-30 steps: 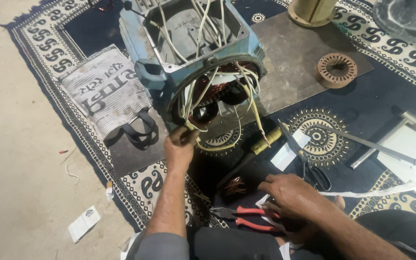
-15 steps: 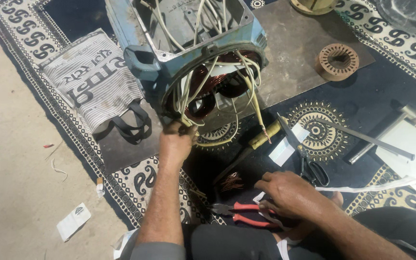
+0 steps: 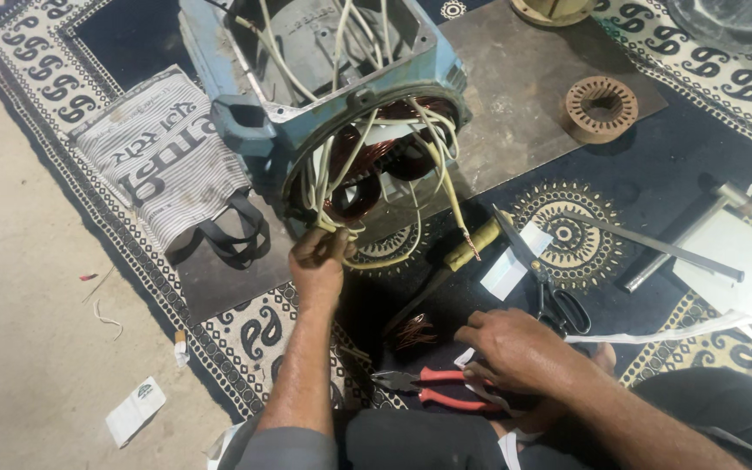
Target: The person sits on the floor working on a disassembled electric motor stator, handling copper winding wires and white insulating sleeving. They strip and prepare wire ends, use pliers to cut and grip wires, and route the wires through the motor windings.
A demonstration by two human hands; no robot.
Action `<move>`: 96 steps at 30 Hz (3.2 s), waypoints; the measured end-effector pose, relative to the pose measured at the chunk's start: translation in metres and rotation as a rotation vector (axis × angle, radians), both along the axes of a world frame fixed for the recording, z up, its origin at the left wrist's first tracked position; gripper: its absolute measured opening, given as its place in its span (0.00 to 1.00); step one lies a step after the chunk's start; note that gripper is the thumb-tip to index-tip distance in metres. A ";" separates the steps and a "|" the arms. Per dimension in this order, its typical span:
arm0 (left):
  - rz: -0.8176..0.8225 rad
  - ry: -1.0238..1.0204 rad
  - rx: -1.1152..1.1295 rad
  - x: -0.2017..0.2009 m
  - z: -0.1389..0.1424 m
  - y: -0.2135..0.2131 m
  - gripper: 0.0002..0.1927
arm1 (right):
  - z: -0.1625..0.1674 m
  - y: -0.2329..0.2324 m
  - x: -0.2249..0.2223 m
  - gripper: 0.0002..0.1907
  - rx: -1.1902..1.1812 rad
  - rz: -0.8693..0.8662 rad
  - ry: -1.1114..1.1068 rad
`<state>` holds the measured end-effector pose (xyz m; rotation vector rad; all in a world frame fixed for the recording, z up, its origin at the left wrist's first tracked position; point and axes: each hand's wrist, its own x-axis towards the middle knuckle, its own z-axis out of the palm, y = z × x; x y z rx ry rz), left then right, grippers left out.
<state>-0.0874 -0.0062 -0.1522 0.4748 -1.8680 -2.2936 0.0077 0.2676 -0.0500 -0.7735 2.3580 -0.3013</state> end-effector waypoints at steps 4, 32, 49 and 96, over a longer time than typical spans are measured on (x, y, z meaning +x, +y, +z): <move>-0.012 -0.107 -0.134 0.004 0.013 -0.001 0.08 | -0.001 0.001 0.002 0.19 0.008 0.011 0.009; -0.151 -0.035 -0.674 -0.005 0.052 -0.047 0.22 | -0.088 -0.155 -0.126 0.15 -0.363 -0.426 0.295; 0.012 0.030 -0.423 -0.010 0.020 -0.035 0.19 | -0.063 -0.153 -0.131 0.20 -0.066 -0.581 0.348; 0.122 -0.116 -0.730 0.039 0.060 -0.032 0.21 | 0.024 -0.001 -0.011 0.27 -0.120 -0.195 0.078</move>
